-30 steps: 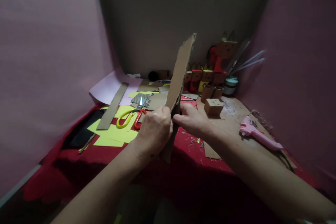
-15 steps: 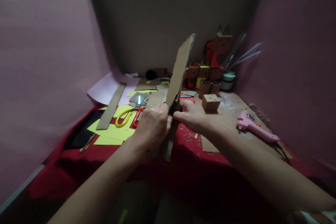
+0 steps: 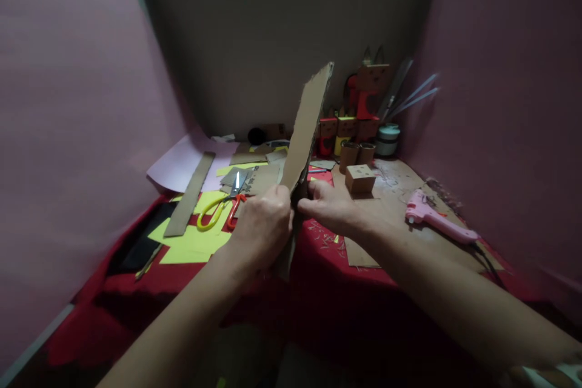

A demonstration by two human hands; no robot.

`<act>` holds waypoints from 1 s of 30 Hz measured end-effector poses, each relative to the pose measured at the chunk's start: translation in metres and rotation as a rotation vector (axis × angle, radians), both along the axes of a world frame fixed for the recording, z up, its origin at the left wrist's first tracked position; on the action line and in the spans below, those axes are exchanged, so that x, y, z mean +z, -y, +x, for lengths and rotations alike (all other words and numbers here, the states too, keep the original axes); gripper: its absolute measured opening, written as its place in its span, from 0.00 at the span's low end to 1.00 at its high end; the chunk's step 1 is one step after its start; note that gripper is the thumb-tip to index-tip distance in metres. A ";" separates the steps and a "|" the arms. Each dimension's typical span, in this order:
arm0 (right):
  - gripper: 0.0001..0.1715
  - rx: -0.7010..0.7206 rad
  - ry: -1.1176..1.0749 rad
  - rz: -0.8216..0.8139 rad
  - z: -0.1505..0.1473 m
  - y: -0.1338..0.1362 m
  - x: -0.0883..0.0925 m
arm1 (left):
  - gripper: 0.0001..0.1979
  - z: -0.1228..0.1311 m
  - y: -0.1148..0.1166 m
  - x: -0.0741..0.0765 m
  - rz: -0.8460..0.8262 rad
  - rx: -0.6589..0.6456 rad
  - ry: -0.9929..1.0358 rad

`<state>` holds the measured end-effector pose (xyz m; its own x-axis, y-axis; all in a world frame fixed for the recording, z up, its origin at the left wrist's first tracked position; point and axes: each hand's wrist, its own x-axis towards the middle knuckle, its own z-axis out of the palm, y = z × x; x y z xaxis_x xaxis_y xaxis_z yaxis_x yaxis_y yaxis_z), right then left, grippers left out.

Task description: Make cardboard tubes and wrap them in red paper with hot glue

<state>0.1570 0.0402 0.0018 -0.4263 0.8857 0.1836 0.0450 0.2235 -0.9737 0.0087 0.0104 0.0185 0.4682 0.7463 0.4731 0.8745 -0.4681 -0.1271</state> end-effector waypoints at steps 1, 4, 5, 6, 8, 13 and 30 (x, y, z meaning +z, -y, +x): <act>0.07 0.040 -0.043 -0.005 0.002 -0.001 0.000 | 0.08 0.000 0.002 0.001 0.044 -0.015 -0.041; 0.14 0.159 -0.211 0.006 0.011 -0.006 0.005 | 0.10 -0.003 0.006 0.007 0.272 -0.065 -0.174; 0.15 0.162 -0.264 0.001 0.016 -0.007 0.009 | 0.10 -0.005 0.007 0.010 0.352 -0.076 -0.210; 0.16 0.145 -0.310 -0.017 0.023 -0.008 0.013 | 0.10 -0.008 0.007 0.013 0.427 -0.081 -0.237; 0.19 0.050 -0.398 -0.056 0.038 -0.009 0.022 | 0.10 -0.018 0.004 0.016 0.534 -0.095 -0.274; 0.30 -0.333 -0.579 0.018 0.080 -0.007 0.039 | 0.15 -0.055 -0.018 0.005 0.556 -0.176 -0.217; 0.22 -0.086 0.303 0.062 0.094 -0.003 0.015 | 0.11 -0.082 -0.102 0.034 0.116 -0.133 -0.014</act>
<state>0.2514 0.0433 0.0172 -0.3939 0.9120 0.1146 0.3517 0.2647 -0.8979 -0.0732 0.1127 0.0523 0.5667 0.6178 0.5452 0.8034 -0.5611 -0.1992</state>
